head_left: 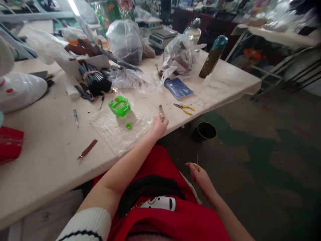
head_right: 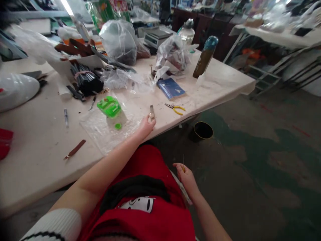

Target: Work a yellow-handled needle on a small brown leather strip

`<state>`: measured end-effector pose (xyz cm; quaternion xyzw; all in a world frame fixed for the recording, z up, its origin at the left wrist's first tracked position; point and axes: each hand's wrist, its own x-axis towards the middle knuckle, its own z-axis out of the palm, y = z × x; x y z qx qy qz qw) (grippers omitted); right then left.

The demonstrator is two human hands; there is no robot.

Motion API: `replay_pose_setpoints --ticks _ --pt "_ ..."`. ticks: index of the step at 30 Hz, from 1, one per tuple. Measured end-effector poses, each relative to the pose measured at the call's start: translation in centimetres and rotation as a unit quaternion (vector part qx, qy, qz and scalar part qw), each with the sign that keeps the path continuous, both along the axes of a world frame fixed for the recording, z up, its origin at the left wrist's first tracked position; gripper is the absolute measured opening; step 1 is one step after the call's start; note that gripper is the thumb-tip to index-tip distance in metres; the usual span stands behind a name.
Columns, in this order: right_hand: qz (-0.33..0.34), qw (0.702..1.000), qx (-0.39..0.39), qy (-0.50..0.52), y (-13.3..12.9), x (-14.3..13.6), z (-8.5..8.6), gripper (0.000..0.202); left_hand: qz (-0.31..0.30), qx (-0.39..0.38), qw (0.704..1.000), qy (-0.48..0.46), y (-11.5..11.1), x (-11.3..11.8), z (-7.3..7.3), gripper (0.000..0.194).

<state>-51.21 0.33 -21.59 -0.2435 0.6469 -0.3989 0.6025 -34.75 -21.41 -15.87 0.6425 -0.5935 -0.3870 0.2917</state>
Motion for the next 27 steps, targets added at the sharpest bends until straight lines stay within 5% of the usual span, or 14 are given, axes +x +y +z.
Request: replay_pose_setpoints --ticks 6,9,12,15,20,24,27 --pt "0.175 0.981 0.066 0.053 0.5 2.6 -2.4 0.032 -0.084 -0.095 0.991 0.040 7.6 4.9 -0.2 0.040" --pt "0.133 0.963 0.064 0.225 -1.2 -1.3 -3.0 0.027 -0.118 -0.097 0.988 0.027 10.6 8.0 -0.4 0.033" --pt "0.059 0.914 0.042 0.399 -2.8 -6.4 -2.5 0.039 -0.113 -0.084 0.990 0.000 12.8 10.9 -0.5 0.031" --pt "0.099 0.909 0.025 0.405 -3.6 -7.2 -1.3 0.039 -0.106 -0.043 0.993 -0.006 14.8 13.4 0.1 0.028" --pt "0.241 0.910 0.004 0.337 -5.1 1.7 0.9 0.054 -0.099 -0.016 0.992 -0.077 17.3 20.7 3.6 0.020" --pt "0.332 0.926 -0.073 0.165 -7.4 10.6 4.5 0.065 0.073 -0.039 0.969 -0.234 18.5 30.7 6.5 0.022" --pt "0.338 0.922 -0.160 0.103 -8.6 16.4 7.9 0.049 0.177 -0.016 0.932 -0.317 18.8 37.1 6.8 0.025"
